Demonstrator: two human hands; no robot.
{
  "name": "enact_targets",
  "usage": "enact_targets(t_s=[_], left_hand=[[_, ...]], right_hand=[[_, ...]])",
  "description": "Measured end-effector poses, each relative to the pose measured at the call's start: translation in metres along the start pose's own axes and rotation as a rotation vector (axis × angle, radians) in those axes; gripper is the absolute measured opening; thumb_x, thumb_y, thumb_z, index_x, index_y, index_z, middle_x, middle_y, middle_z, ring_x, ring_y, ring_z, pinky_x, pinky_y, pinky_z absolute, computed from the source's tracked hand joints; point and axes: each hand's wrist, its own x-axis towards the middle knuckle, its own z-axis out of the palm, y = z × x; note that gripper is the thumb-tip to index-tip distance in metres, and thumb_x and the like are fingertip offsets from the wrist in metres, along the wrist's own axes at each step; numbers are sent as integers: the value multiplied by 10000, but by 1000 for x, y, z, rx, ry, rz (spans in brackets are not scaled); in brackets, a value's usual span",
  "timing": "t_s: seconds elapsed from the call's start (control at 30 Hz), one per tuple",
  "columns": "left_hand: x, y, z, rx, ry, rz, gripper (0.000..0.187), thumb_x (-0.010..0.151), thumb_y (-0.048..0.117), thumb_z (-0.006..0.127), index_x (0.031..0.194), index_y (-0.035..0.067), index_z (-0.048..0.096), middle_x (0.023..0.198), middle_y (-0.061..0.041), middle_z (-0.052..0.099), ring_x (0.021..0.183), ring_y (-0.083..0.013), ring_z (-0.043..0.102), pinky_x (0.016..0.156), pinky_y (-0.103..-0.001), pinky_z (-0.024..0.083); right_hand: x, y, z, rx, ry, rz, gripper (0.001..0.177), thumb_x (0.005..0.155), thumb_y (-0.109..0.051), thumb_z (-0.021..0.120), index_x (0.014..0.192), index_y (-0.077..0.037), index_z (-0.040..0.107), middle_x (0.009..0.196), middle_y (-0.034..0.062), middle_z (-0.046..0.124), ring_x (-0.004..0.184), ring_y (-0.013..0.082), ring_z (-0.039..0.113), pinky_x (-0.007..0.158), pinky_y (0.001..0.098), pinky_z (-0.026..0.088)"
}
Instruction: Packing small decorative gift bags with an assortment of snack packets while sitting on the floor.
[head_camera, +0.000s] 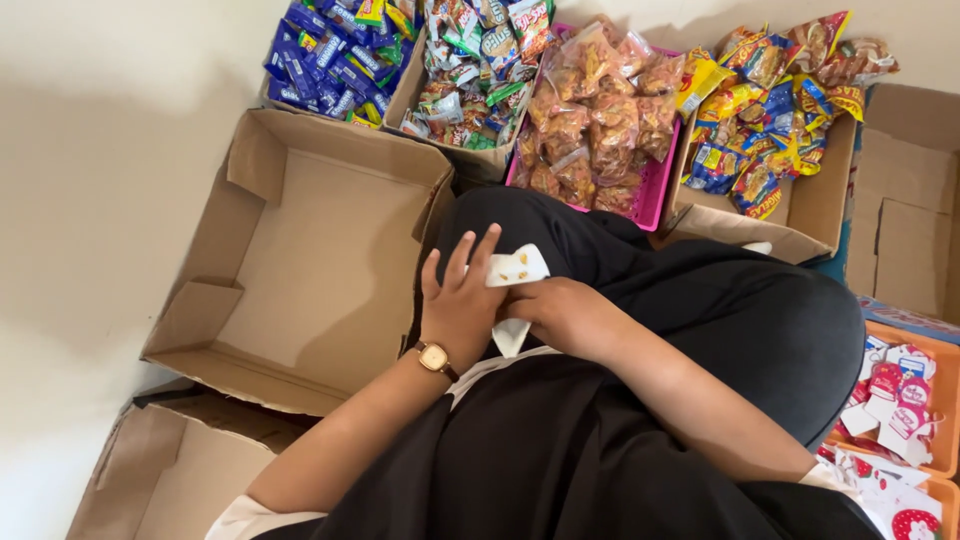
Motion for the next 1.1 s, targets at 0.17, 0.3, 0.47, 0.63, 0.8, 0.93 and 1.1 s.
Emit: enact_targets(t_s=[0.17, 0.3, 0.47, 0.63, 0.8, 0.93, 1.1], left_hand=[[15, -10, -37, -252, -365, -30, 398, 818, 144, 682, 1192, 279, 691, 1631, 13, 316, 1481, -294, 278, 1146, -625, 129], [9, -48, -43, -1094, -99, -198, 519, 773, -28, 641, 1276, 87, 696, 1408, -126, 593, 1371, -327, 468, 1167, -495, 320], [21, -88, -41, -1277, -296, -239, 1058, 659, -91, 602, 1597, 74, 142, 1558, -212, 364, 1369, -364, 482, 1118, -460, 407], [13, -82, -1, -1151, -666, -146, 1305, 608, -15, 883, 1654, 157, 122, 1591, -249, 346, 1490, -415, 312, 1216, -516, 266], [19, -70, 23, -1265, -722, -211, 851, 669, 48, 899, 1440, 75, 541, 1451, -155, 571, 1457, -330, 419, 1227, -501, 270], [26, -63, 10, -1210, -772, -285, 772, 721, 137, 898, 1406, 49, 554, 1379, -180, 605, 1416, -367, 455, 1210, -527, 306], [21, -62, 9, -1182, -743, -272, 750, 695, 170, 920, 1366, 95, 595, 1316, -124, 658, 1366, -331, 519, 1175, -496, 365]], right_hand=[[-3, -6, -11, -69, 57, 20, 256, 762, -29, 707, 992, -139, 719, 1044, 41, 712, 876, 336, 700, 693, 443, 520], [-7, -11, -20, -246, 138, 28, 210, 774, -117, 743, 967, -197, 721, 1017, -28, 690, 921, 221, 673, 758, 362, 436], [-4, -20, -25, -226, 230, 26, 187, 776, -113, 785, 944, -163, 721, 1114, 20, 698, 1014, 243, 637, 762, 359, 432], [-9, -1, -8, -301, 316, 23, 197, 788, -161, 795, 964, -198, 714, 1229, 23, 650, 1089, 246, 607, 764, 344, 437], [-17, 15, 0, -428, 374, 55, 117, 894, -214, 743, 1001, -221, 695, 1248, -5, 624, 1098, 208, 577, 821, 327, 383], [-13, 0, -17, -361, 326, 58, 159, 889, -279, 736, 1016, -226, 656, 1082, -44, 654, 971, 184, 585, 803, 325, 378], [-15, -1, -16, -209, 236, 134, 622, 800, -54, 715, 1391, -106, 530, 1105, 106, 708, 1005, 280, 642, 835, 364, 381]])
